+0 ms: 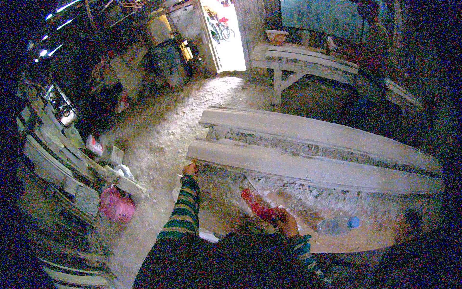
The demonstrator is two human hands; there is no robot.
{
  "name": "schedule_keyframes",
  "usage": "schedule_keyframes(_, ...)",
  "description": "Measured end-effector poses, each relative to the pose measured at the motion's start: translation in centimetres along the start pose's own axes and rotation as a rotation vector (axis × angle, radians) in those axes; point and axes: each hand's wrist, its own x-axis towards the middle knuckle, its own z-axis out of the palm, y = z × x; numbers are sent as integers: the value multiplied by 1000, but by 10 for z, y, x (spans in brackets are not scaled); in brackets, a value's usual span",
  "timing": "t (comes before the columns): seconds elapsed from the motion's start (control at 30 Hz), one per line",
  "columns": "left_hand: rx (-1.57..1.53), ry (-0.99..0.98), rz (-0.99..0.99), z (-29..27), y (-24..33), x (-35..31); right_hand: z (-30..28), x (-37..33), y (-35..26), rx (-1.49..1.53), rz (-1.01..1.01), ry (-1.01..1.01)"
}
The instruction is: The person gathers small black fasteners from a workbench and bundles them by hand. Later, the person picks up a red plastic object and wipes the surface of a long white board with it.
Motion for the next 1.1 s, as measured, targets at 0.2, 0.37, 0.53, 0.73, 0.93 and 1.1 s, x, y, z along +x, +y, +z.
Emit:
schedule_keyframes(0.2,144,-79,95,-14,9,-15,-1,1,9,-121,99,4)
schedule_keyframes(0.37,-252,-22,-47,-11,16,-21,-1,1,2,-26,62,-14)
schedule_keyframes(0.53,-127,19,-99,-9,12,8,-3,-2,-14,54,107,-49)
schedule_keyframes(0.73,79,-17,-95,-8,8,23,-1,3,9,-67,29,-32)
schedule_keyframes(0.93,233,-64,-107,-12,5,35,-1,3,15,-50,-15,-18)
schedule_keyframes(1.1,536,-167,-79,-12,-1,57,-3,-2,-11,19,225,-25)
